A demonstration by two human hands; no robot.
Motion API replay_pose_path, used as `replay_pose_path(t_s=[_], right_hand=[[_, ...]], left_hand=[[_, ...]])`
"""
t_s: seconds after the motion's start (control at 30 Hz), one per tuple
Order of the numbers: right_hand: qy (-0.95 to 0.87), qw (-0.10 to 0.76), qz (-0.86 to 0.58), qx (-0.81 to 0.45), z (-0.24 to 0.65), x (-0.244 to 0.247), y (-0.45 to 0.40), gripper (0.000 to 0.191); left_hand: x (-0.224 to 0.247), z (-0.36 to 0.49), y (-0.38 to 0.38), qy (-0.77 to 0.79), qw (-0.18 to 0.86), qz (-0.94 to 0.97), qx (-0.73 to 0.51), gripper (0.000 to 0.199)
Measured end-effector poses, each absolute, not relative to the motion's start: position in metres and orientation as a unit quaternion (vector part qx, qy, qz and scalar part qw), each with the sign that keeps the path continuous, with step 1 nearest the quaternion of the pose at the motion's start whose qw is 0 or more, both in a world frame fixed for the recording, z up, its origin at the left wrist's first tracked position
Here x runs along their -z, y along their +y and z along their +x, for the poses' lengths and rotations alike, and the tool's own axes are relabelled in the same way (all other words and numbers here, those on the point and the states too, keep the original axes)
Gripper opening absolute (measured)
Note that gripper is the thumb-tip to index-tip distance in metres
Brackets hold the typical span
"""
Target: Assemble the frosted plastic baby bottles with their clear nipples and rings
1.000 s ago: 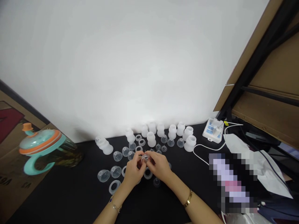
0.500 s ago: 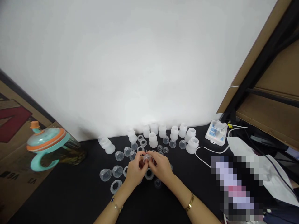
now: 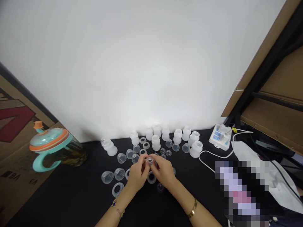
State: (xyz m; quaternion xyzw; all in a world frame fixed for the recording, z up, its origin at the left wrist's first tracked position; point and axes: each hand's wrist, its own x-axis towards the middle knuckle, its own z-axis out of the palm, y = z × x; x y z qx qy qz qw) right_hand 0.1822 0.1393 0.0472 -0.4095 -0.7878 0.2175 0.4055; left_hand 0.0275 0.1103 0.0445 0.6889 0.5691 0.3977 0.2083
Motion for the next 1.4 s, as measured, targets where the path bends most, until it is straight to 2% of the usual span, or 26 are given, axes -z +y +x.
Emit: replay_pose_path(t_s=[0.2,0.8,1.4], right_hand=[[-0.79,0.382,-0.414,-0.244,0.1822,-0.0502,0.1377,0.027],[-0.774,0.393,-0.434,-0.242,0.1858,-0.05,0.1424,0.021],[-0.783,0.394,-0.42,-0.236,0.1834,-0.0493,0.1417,0.023]], left_hand=[[-0.0424,0.028,0.1109,0.58,0.205,0.688,-0.385,0.021],[-0.042,0.0317,0.1105,0.586,0.224,0.687,-0.365,0.022],[-0.0467,0.0304,0.1079,0.571,0.219,0.683,-0.399,0.021]])
